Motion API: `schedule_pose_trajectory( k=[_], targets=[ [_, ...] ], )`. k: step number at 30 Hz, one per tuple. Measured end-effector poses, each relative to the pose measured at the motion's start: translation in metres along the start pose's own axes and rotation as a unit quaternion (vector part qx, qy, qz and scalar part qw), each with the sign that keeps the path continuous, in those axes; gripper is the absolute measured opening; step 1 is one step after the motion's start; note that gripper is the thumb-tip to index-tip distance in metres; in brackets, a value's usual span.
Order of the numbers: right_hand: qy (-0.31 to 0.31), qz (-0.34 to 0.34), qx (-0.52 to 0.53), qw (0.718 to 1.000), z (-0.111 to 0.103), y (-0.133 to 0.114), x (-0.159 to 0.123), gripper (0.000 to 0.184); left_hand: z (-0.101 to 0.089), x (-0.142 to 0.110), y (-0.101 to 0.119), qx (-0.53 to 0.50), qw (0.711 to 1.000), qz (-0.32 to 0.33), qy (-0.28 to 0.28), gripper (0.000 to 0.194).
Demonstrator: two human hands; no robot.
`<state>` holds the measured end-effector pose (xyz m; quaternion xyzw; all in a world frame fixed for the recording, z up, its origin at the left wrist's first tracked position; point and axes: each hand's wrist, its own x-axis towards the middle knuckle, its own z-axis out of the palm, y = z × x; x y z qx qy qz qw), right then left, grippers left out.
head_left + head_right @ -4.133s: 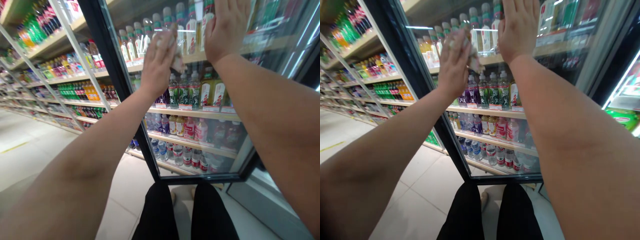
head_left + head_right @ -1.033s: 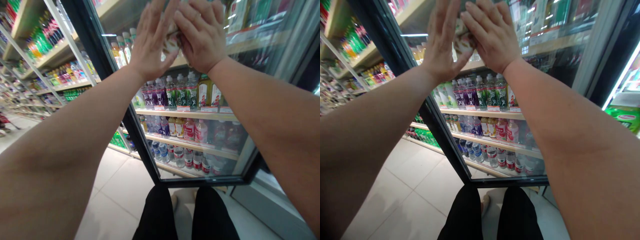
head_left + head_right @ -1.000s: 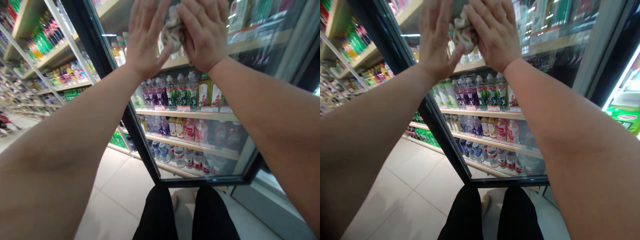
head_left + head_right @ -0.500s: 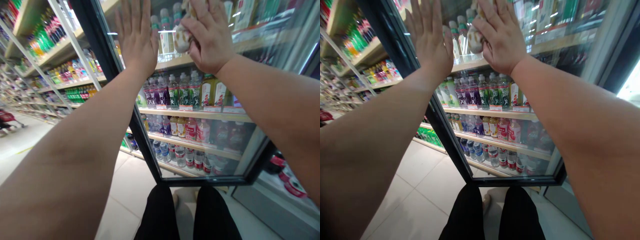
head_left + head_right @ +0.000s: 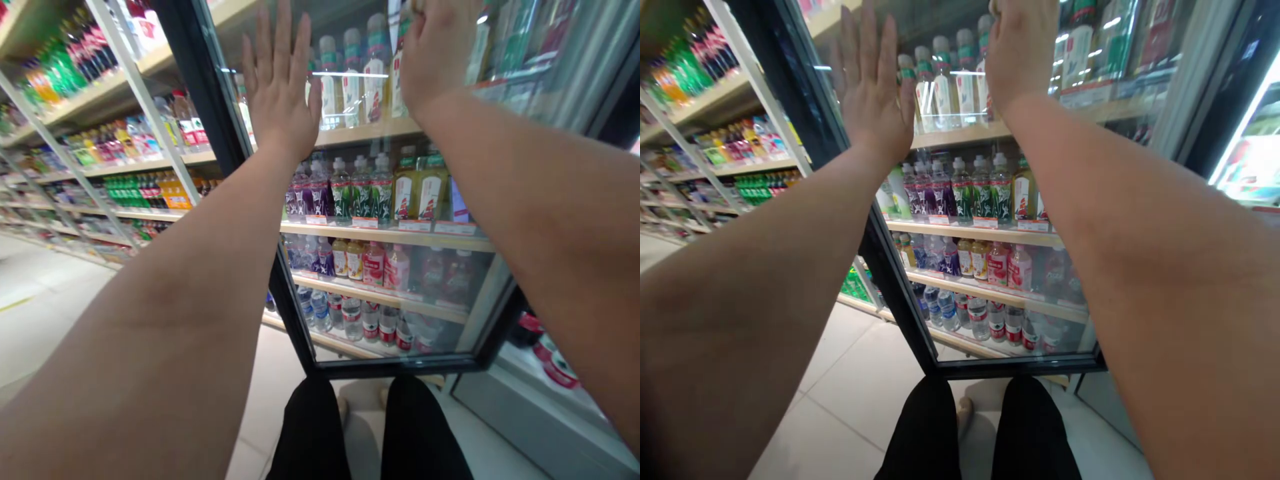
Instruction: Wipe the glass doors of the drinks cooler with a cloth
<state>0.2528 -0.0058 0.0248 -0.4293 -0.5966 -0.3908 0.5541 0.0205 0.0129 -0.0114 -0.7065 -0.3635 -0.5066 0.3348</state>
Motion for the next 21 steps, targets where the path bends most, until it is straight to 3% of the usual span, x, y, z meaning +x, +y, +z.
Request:
schedule_pose_trajectory(
  k=[2,6,8,12,13,17,19,21],
  targets=[
    [-0.040,0.013,-0.082,0.996,-0.001,-0.008,-0.013,0.075,-0.002,-0.001,0.001,-0.001,1.000,0.003,-0.001,0.074],
    [-0.100,-0.153,-0.120,0.976,-0.004,-0.017,-0.043,0.054,-0.001,-0.001,0.004,0.036,0.999,-0.005,-0.018,0.078],
    [-0.080,-0.126,-0.114,0.982,-0.003,-0.012,-0.046,0.050,0.003,0.000,0.002,0.064,0.998,-0.008,-0.014,0.077],
    [-0.013,0.012,-0.115,0.993,0.002,0.002,-0.042,0.063,0.014,0.002,-0.007,0.113,0.994,0.010,0.004,0.072],
    [-0.013,0.001,-0.119,0.993,0.002,0.003,-0.042,0.064,0.015,0.002,-0.010,0.122,0.992,0.012,0.005,0.071],
    [-0.079,-0.176,-0.104,0.976,0.002,-0.001,-0.049,0.057,0.017,0.001,-0.016,0.109,0.994,0.025,0.007,0.065],
    [-0.064,-0.172,-0.077,0.980,0.004,-0.001,-0.051,0.051,0.017,0.002,-0.017,0.085,0.996,0.029,0.016,0.064],
    [-0.010,-0.088,-0.062,0.994,0.007,0.002,-0.050,0.054,0.018,0.003,-0.016,0.078,0.997,0.018,0.015,0.065]
  ],
)
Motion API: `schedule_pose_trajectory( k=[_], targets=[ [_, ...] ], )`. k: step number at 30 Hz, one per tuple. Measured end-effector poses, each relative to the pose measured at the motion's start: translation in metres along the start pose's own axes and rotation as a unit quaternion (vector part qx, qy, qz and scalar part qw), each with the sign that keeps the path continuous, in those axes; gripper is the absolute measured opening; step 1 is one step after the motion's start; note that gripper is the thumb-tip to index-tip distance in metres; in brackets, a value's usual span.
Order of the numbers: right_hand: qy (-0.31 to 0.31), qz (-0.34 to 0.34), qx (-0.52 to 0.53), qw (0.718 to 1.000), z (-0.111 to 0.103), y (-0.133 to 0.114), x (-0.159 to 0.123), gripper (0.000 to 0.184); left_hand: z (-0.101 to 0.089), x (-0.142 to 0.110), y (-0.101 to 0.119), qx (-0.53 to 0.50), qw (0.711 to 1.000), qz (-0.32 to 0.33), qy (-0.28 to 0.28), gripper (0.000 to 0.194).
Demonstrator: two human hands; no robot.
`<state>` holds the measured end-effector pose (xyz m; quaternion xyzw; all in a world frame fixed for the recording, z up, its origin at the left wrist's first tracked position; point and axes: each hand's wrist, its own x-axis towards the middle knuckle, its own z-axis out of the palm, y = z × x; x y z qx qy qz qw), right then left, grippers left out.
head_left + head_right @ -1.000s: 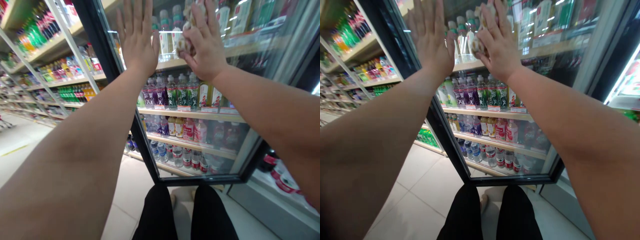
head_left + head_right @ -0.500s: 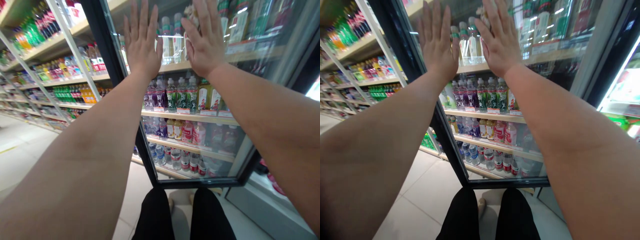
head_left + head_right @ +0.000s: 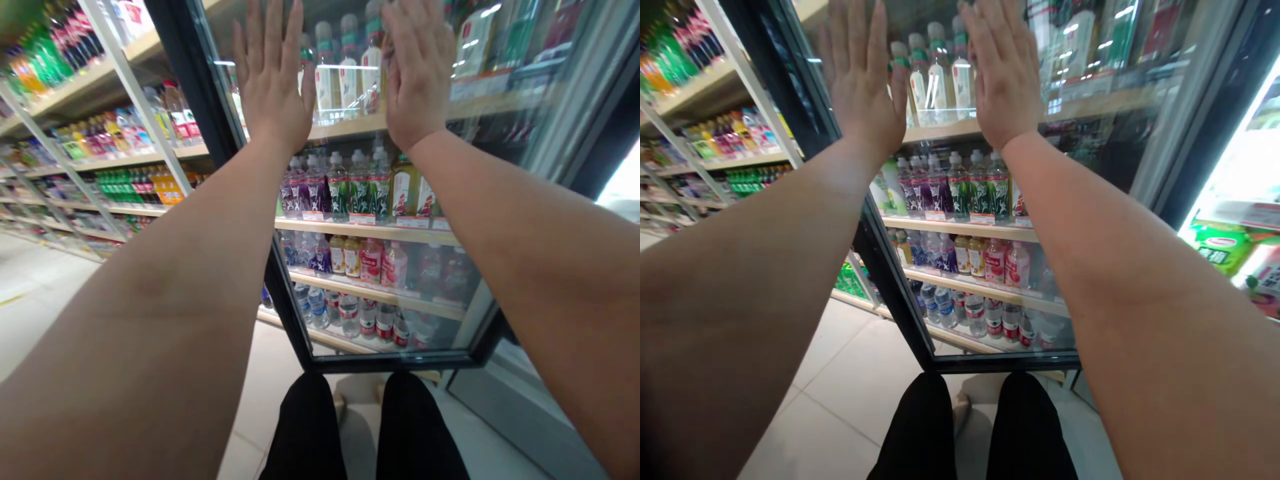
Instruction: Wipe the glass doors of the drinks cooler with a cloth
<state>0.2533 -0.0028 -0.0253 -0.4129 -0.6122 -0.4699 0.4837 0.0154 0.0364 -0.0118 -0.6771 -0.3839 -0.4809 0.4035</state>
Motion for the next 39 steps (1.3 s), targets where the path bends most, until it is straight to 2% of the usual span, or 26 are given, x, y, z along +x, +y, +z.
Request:
schedule_pose_trajectory(
  k=[2,3,4,7,8,9,10,12,14,15,18,20,22,25,26,28,30,32,34,36,39],
  targets=[
    [0.036,0.087,-0.006,0.996,0.001,0.002,0.000,0.063,0.001,0.001,0.001,0.005,1.000,-0.008,-0.011,0.068],
    [0.035,0.100,-0.011,0.994,0.000,0.002,-0.001,0.068,0.001,0.002,0.001,0.008,1.000,-0.011,-0.015,0.069],
    [0.018,0.083,-0.012,0.996,-0.001,0.001,-0.003,0.071,0.001,0.003,0.001,0.010,1.000,-0.013,-0.020,0.071],
    [-0.060,-0.064,0.007,0.996,-0.007,-0.005,-0.011,0.071,0.000,0.002,0.001,-0.014,1.000,0.001,-0.016,0.068],
    [-0.065,-0.089,0.014,0.994,-0.007,-0.007,-0.013,0.070,-0.001,0.001,0.001,-0.025,1.000,0.008,-0.009,0.066],
    [-0.051,-0.083,0.020,0.995,-0.007,-0.008,-0.014,0.070,-0.002,0.000,0.002,-0.033,0.999,0.013,-0.003,0.065],
    [-0.018,-0.046,0.020,0.999,-0.005,-0.009,-0.013,0.070,-0.003,-0.003,0.003,-0.031,0.999,0.014,-0.003,0.065],
    [0.061,0.071,0.007,0.996,-0.001,-0.008,-0.011,0.068,-0.007,-0.010,0.008,-0.009,1.000,-0.008,-0.012,0.068],
    [0.098,0.149,-0.007,0.984,0.002,-0.006,-0.010,0.064,-0.011,-0.019,0.013,0.007,0.999,-0.053,-0.003,0.073],
    [0.087,0.144,-0.007,0.986,0.002,-0.005,-0.012,0.063,-0.012,-0.023,0.016,0.003,0.998,-0.068,0.001,0.073],
    [-0.021,0.001,0.014,1.000,-0.002,-0.007,-0.019,0.060,-0.013,-0.032,0.018,-0.022,0.997,-0.080,-0.008,0.068],
    [-0.059,-0.050,0.022,0.997,-0.004,-0.009,-0.023,0.056,-0.012,-0.034,0.016,-0.031,0.996,-0.076,-0.030,0.068],
    [-0.031,-0.003,0.020,0.999,-0.001,-0.009,-0.023,0.053,-0.010,-0.033,0.015,-0.033,0.995,-0.087,-0.038,0.069],
    [0.059,0.128,0.005,0.990,0.010,-0.006,-0.017,0.057,-0.011,-0.031,0.014,-0.033,0.995,-0.088,-0.044,0.068],
    [0.076,0.153,0.001,0.985,0.013,-0.005,-0.017,0.059,-0.011,-0.031,0.015,-0.035,0.995,-0.085,-0.043,0.068],
    [0.072,0.143,0.007,0.987,0.013,-0.005,-0.019,0.063,-0.013,-0.032,0.016,-0.045,0.995,-0.083,-0.043,0.069],
    [0.020,0.055,0.034,0.998,0.007,-0.007,-0.027,0.065,-0.014,-0.033,0.017,-0.051,0.994,-0.085,-0.043,0.070],
    [-0.046,-0.041,0.064,0.996,-0.001,-0.011,-0.035,0.064,-0.013,-0.033,0.017,-0.055,0.994,-0.084,-0.037,0.070],
    [-0.092,-0.086,0.083,0.989,-0.008,-0.013,-0.038,0.063,-0.011,-0.033,0.015,-0.071,0.994,-0.076,-0.025,0.069],
    [-0.089,-0.065,0.077,0.991,-0.008,-0.013,-0.035,0.061,-0.009,-0.033,0.013,-0.086,0.994,-0.068,-0.017,0.069],
    [0.000,0.050,0.030,0.998,0.000,-0.010,-0.026,0.062,-0.007,-0.033,0.011,-0.067,0.996,-0.058,-0.013,0.068]
  ],
)
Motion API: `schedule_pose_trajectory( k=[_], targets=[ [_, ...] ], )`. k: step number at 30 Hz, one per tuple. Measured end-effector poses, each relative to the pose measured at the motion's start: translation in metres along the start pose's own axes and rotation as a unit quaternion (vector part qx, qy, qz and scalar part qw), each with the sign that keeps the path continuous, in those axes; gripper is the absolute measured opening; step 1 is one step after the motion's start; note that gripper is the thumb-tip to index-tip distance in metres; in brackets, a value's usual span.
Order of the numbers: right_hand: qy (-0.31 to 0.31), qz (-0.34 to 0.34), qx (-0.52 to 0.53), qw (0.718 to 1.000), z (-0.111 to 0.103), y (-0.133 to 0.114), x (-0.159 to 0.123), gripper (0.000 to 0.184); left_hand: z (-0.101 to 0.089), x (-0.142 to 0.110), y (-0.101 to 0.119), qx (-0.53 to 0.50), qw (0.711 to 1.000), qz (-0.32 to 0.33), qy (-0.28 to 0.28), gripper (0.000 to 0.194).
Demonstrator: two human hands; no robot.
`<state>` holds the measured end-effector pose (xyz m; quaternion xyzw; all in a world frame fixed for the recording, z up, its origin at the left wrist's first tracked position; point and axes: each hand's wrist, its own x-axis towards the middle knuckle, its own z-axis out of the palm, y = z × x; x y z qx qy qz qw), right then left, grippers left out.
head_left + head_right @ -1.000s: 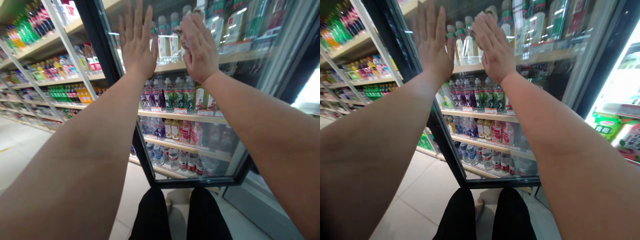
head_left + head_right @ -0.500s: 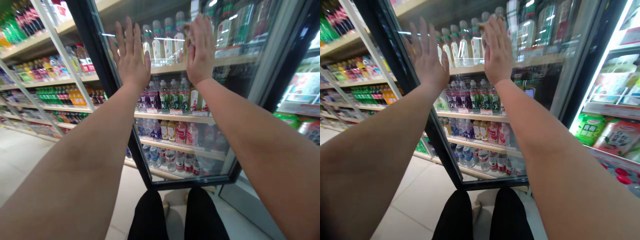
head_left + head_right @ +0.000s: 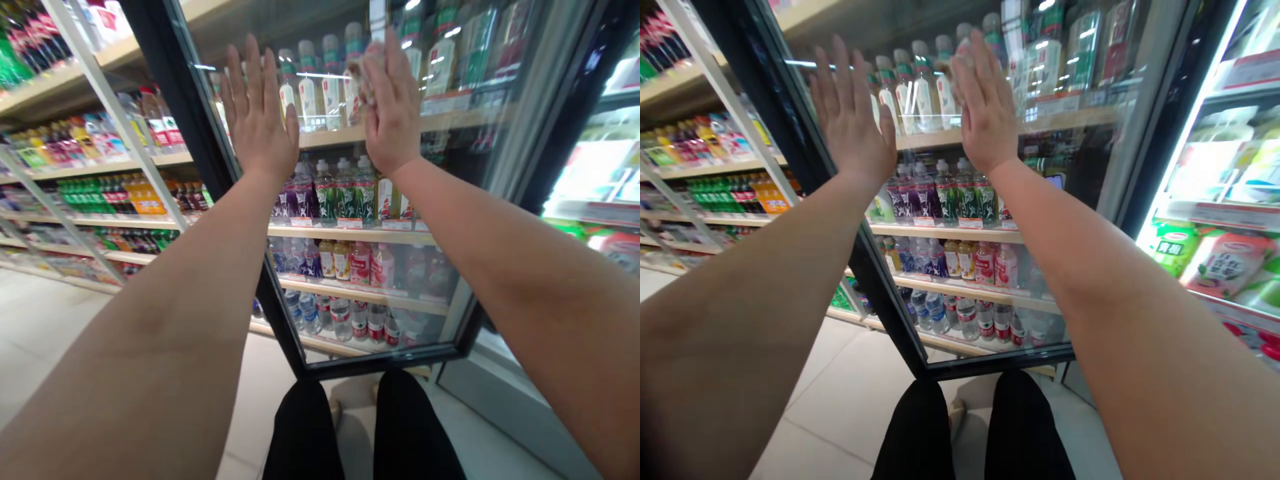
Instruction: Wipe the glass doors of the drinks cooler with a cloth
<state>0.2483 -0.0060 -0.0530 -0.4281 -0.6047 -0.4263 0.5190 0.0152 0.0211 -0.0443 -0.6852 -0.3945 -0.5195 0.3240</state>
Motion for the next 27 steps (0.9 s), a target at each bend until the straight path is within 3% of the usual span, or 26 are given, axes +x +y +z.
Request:
schedule_pose_trajectory(
  k=[2,3,7,8,9,12,14,18,20,22,25,27],
  targets=[
    [0.060,0.066,-0.016,0.996,0.005,-0.001,0.001,0.067,0.000,-0.001,0.001,0.020,1.000,0.002,0.002,0.069],
    [0.061,0.064,-0.015,0.996,0.005,-0.002,0.000,0.067,0.000,-0.001,0.001,0.025,1.000,0.004,0.005,0.069],
    [-0.055,-0.102,0.012,0.993,-0.007,-0.009,-0.011,0.064,-0.003,-0.003,0.004,0.001,1.000,0.019,0.022,0.069],
    [-0.064,-0.116,0.014,0.991,-0.009,-0.009,-0.010,0.064,-0.004,-0.003,0.005,-0.016,0.999,0.019,0.021,0.069],
    [-0.050,-0.099,0.010,0.994,-0.010,-0.009,-0.008,0.064,-0.006,-0.003,0.006,-0.035,0.999,0.017,0.018,0.070],
    [0.065,0.033,-0.013,0.997,0.001,-0.007,0.003,0.070,-0.015,-0.003,0.011,-0.080,0.997,0.008,-0.009,0.074],
    [0.109,0.053,-0.018,0.992,0.011,-0.010,0.003,0.073,-0.021,-0.003,0.014,-0.087,0.996,0.002,-0.021,0.076],
    [0.021,-0.101,-0.005,0.995,0.013,-0.022,-0.010,0.067,-0.025,-0.004,0.017,-0.103,0.994,-0.001,-0.021,0.077],
    [-0.023,-0.131,0.001,0.991,0.008,-0.024,-0.008,0.065,-0.025,-0.004,0.016,-0.120,0.993,-0.001,-0.019,0.074],
    [-0.020,-0.107,0.007,0.994,0.005,-0.022,0.006,0.065,-0.025,-0.005,0.016,-0.124,0.992,-0.006,-0.022,0.072],
    [0.060,-0.012,0.015,0.998,0.008,-0.020,0.028,0.067,-0.027,-0.005,0.017,-0.115,0.993,-0.011,-0.028,0.072],
    [0.089,0.012,0.013,0.996,0.012,-0.022,0.031,0.070,-0.028,-0.005,0.019,-0.101,0.994,-0.015,-0.032,0.074]
  ],
)
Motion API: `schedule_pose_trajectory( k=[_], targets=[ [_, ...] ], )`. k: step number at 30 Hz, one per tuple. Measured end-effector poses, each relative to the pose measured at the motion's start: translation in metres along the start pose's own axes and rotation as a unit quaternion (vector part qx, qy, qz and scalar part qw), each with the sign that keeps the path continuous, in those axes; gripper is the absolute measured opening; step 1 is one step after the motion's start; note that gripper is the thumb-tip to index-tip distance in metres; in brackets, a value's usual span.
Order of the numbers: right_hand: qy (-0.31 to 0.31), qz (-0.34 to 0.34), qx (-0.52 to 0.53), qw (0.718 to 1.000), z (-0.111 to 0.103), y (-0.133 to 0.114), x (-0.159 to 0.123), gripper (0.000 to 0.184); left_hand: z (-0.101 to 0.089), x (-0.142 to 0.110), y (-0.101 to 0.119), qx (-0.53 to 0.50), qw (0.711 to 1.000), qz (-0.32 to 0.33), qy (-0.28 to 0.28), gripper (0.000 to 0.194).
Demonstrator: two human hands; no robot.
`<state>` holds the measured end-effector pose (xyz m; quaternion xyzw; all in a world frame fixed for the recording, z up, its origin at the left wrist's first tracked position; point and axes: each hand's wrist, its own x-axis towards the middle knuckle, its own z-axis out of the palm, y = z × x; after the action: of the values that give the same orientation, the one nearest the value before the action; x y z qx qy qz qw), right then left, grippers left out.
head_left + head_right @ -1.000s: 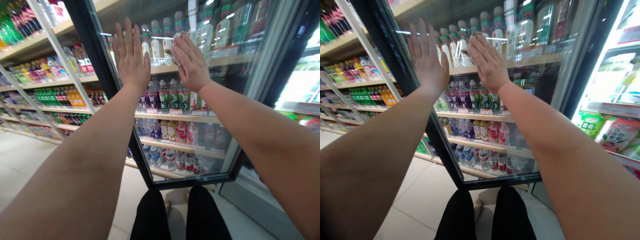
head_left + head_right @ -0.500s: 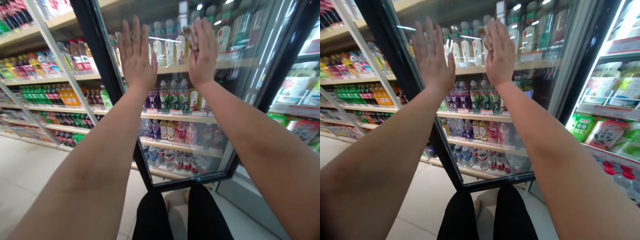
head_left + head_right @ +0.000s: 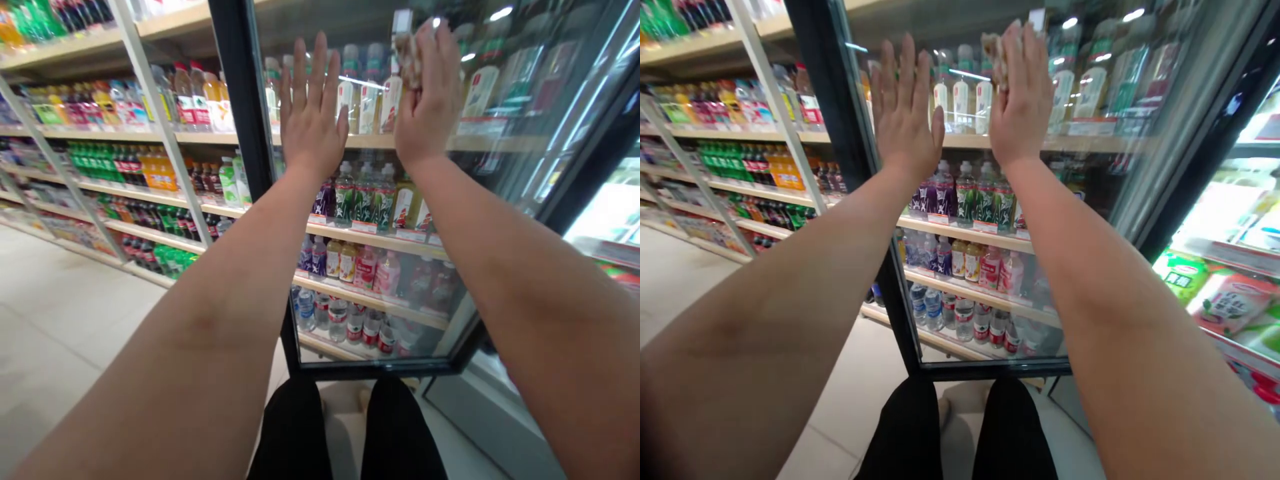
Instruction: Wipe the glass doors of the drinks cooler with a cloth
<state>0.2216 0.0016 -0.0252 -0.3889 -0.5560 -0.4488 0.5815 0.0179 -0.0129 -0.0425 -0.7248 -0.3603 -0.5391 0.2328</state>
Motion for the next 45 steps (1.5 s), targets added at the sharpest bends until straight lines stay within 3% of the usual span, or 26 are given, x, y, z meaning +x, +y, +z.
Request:
schedule_pose_trajectory(
  k=[4,6,11,12,16,18,22,26,28,33,35,39,45],
  targets=[
    [-0.085,-0.110,0.026,0.990,0.000,-0.002,-0.015,0.072,0.003,0.002,0.002,0.052,0.999,0.002,0.004,0.080],
    [-0.091,-0.134,0.030,0.986,0.001,-0.001,-0.018,0.072,0.006,0.004,0.002,0.076,0.997,0.010,0.013,0.080],
    [0.040,0.042,-0.009,0.998,-0.001,-0.004,-0.018,0.072,0.005,0.003,0.003,0.117,0.993,0.028,0.010,0.079],
    [0.030,0.035,-0.013,0.999,-0.004,-0.006,-0.019,0.070,0.004,0.003,0.003,0.109,0.994,0.027,0.009,0.078],
    [-0.088,-0.099,-0.006,0.991,-0.017,-0.012,-0.025,0.061,0.001,0.002,0.002,0.050,0.999,0.012,0.017,0.072],
    [-0.076,-0.083,-0.005,0.994,-0.019,-0.012,-0.027,0.061,0.002,0.002,0.001,0.056,0.998,0.016,0.023,0.072],
    [0.007,-0.011,-0.011,1.000,-0.014,-0.009,-0.028,0.058,0.005,0.005,0.000,0.088,0.996,0.013,0.019,0.075],
    [-0.075,-0.133,0.002,0.988,-0.013,-0.009,-0.032,0.058,0.006,0.005,0.000,0.108,0.994,0.022,0.017,0.074],
    [-0.095,-0.155,0.012,0.983,-0.012,-0.009,-0.034,0.056,0.007,0.005,-0.001,0.102,0.994,0.024,0.025,0.073],
    [0.008,-0.045,0.001,0.999,-0.006,-0.006,-0.035,0.054,0.009,0.006,-0.002,0.111,0.993,0.019,0.030,0.074],
    [-0.004,-0.048,0.004,0.999,-0.008,-0.008,-0.036,0.055,0.010,0.006,-0.003,0.117,0.993,0.019,0.029,0.075],
    [-0.087,-0.101,0.017,0.991,-0.013,-0.014,-0.039,0.051,0.011,0.006,-0.005,0.065,0.996,0.025,0.050,0.070],
    [-0.005,0.019,0.019,1.000,-0.006,-0.008,-0.038,0.052,0.011,0.006,-0.007,0.086,0.995,0.021,0.037,0.073]
  ],
)
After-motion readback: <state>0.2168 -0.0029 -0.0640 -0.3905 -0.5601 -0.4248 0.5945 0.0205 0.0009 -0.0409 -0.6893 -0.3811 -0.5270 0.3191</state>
